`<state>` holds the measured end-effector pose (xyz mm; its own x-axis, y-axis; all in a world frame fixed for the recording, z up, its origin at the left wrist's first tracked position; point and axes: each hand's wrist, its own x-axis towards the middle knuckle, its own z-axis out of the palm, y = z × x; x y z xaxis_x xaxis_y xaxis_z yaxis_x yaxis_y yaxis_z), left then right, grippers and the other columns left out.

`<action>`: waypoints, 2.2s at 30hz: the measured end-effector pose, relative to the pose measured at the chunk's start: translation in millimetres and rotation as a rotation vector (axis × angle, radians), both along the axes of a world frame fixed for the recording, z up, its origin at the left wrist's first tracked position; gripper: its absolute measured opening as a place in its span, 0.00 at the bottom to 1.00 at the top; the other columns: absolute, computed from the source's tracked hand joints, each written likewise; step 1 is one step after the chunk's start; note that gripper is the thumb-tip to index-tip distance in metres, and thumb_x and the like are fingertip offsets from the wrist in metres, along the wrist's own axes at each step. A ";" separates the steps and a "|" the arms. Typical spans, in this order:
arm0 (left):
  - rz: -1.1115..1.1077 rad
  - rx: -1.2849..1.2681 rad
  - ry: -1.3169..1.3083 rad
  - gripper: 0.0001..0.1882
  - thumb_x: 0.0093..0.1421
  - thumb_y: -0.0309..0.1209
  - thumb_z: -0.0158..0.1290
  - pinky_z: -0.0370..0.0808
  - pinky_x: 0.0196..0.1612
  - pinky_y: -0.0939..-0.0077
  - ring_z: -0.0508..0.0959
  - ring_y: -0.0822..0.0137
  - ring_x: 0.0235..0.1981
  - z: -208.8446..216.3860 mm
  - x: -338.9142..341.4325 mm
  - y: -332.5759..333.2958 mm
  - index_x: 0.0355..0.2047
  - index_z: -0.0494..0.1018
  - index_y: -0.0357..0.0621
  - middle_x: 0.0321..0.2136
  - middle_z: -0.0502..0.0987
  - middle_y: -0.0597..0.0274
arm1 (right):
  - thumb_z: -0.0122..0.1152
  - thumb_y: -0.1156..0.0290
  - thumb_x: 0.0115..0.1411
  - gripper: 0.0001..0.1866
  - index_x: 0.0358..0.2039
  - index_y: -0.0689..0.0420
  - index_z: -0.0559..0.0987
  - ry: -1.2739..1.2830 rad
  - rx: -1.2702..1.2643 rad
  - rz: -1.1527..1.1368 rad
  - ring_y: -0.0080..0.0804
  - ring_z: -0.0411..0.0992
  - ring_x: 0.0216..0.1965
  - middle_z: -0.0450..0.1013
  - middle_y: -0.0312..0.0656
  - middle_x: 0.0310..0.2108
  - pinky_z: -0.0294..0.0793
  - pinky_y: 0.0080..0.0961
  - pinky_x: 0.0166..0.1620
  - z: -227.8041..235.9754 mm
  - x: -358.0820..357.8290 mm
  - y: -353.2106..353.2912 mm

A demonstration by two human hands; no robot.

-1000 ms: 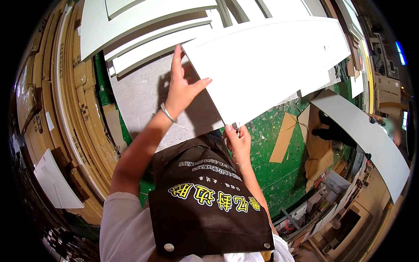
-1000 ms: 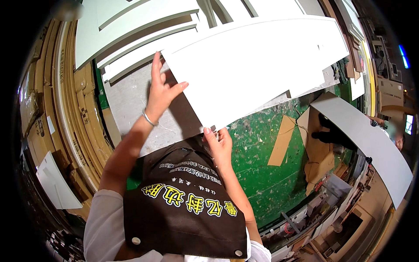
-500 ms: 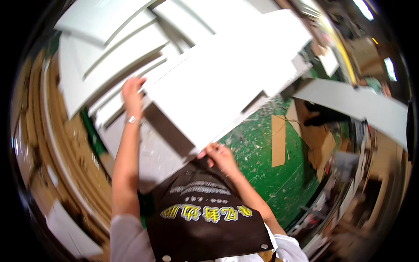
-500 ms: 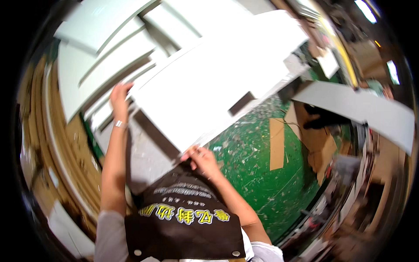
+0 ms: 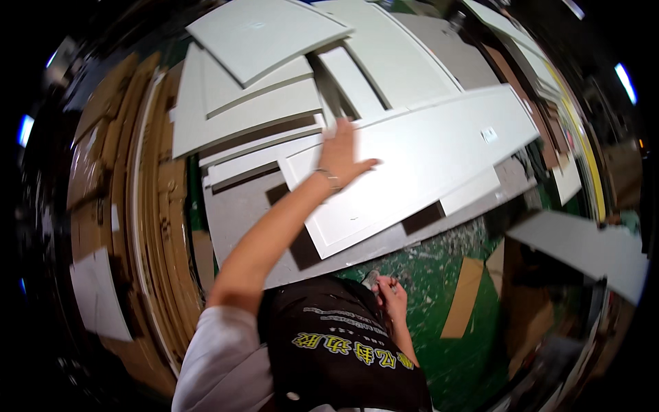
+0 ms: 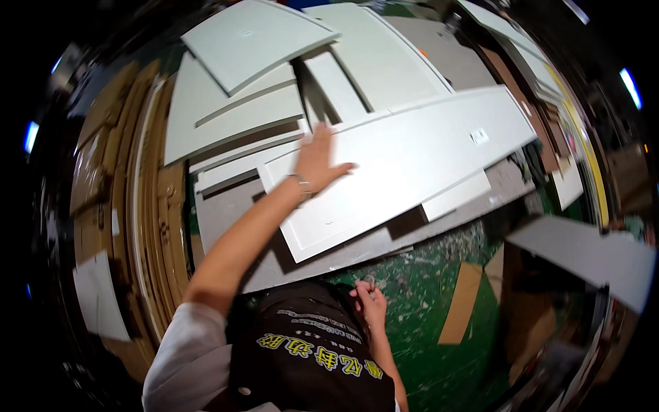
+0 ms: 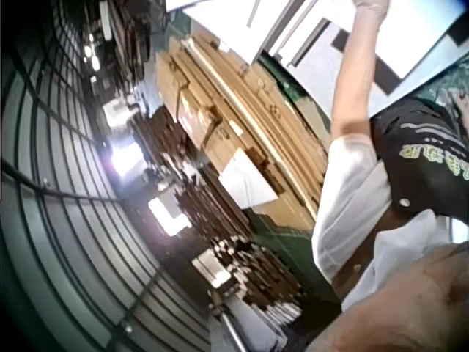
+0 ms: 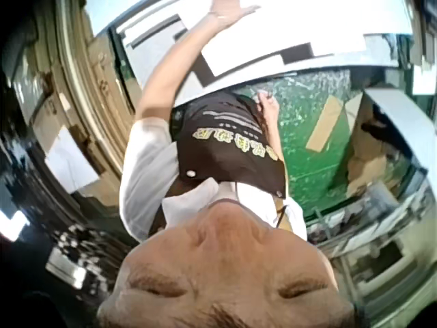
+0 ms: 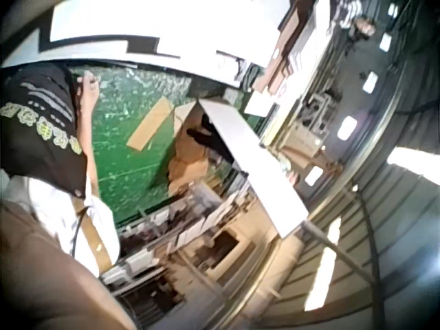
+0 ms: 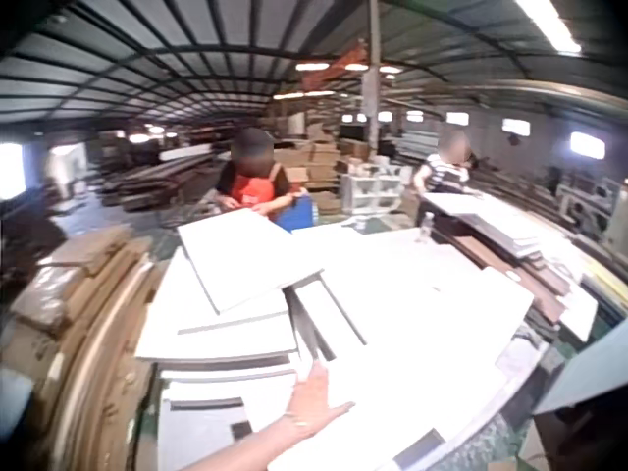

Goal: The person uses a utility knife to trim the edges of a white cabinet door, then wipes the surface with a cloth. They proceed to attach small white plastic feet to the bottom corners of the door using a screwdriver. Other workers are visible in the background handling similar furniture parts.

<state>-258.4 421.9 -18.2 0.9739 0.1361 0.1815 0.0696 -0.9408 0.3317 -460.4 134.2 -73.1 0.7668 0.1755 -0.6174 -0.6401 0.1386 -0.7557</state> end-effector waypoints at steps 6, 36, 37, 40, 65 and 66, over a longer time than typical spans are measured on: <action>-0.431 -0.199 0.194 0.49 0.60 0.66 0.38 0.43 0.68 0.52 0.46 0.51 0.69 13.6 69.8 -151.3 0.66 0.49 0.35 0.66 0.50 0.41 | 0.60 0.67 0.62 0.09 0.40 0.57 0.76 -0.005 -0.068 -0.140 0.16 0.62 0.14 0.76 0.37 0.27 0.54 0.12 0.17 15.2 21.4 -98.8; 0.719 -0.150 0.011 0.38 0.62 0.34 0.51 0.54 0.65 0.62 0.60 0.39 0.61 27.1 -153.2 -78.5 0.64 0.46 0.25 0.60 0.57 0.29 | 0.53 0.70 0.62 0.13 0.46 0.56 0.77 -0.404 -0.230 -0.385 0.19 0.72 0.31 0.76 0.32 0.35 0.69 0.19 0.25 -59.7 466.9 -306.6; 0.714 -0.053 0.028 0.39 0.62 0.37 0.50 0.55 0.65 0.61 0.62 0.39 0.60 14.1 -161.1 -69.2 0.63 0.47 0.24 0.59 0.59 0.28 | 0.53 0.70 0.62 0.12 0.45 0.56 0.78 -0.394 -0.266 -0.395 0.19 0.72 0.32 0.77 0.33 0.35 0.71 0.20 0.26 -65.9 496.3 -316.8; 0.881 -0.155 -0.011 0.36 0.62 0.38 0.51 0.59 0.61 0.64 0.64 0.46 0.57 14.3 -152.7 -84.5 0.62 0.51 0.27 0.57 0.62 0.35 | 0.51 0.67 0.64 0.13 0.43 0.59 0.78 -0.701 -0.898 -0.398 0.29 0.74 0.38 0.77 0.39 0.34 0.73 0.30 0.42 -111.4 594.9 -395.6; 1.510 -1.289 -0.845 0.12 0.65 0.40 0.48 0.64 0.14 0.78 0.68 0.69 0.13 -8.5 -201.3 -117.1 0.32 0.73 0.45 0.22 0.75 0.67 | 0.59 0.65 0.61 0.08 0.41 0.48 0.76 -0.636 -0.202 -0.382 0.10 0.62 0.23 0.68 0.23 0.27 0.57 0.13 0.24 100.2 841.0 -410.8; 1.520 -1.325 -0.820 0.12 0.65 0.40 0.48 0.64 0.14 0.77 0.68 0.69 0.13 -16.9 -199.8 -108.6 0.32 0.73 0.45 0.21 0.75 0.67 | 0.58 0.67 0.61 0.08 0.41 0.49 0.75 -0.694 -0.147 -0.274 0.10 0.62 0.23 0.68 0.23 0.28 0.56 0.13 0.24 131.0 828.1 -402.8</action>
<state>-458.2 313.3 -35.1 -0.1948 0.8782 -0.4368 -0.1215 0.4203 0.8992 367.7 -268.6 57.9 0.9921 -0.1240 0.0200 0.0315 0.0910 -0.9954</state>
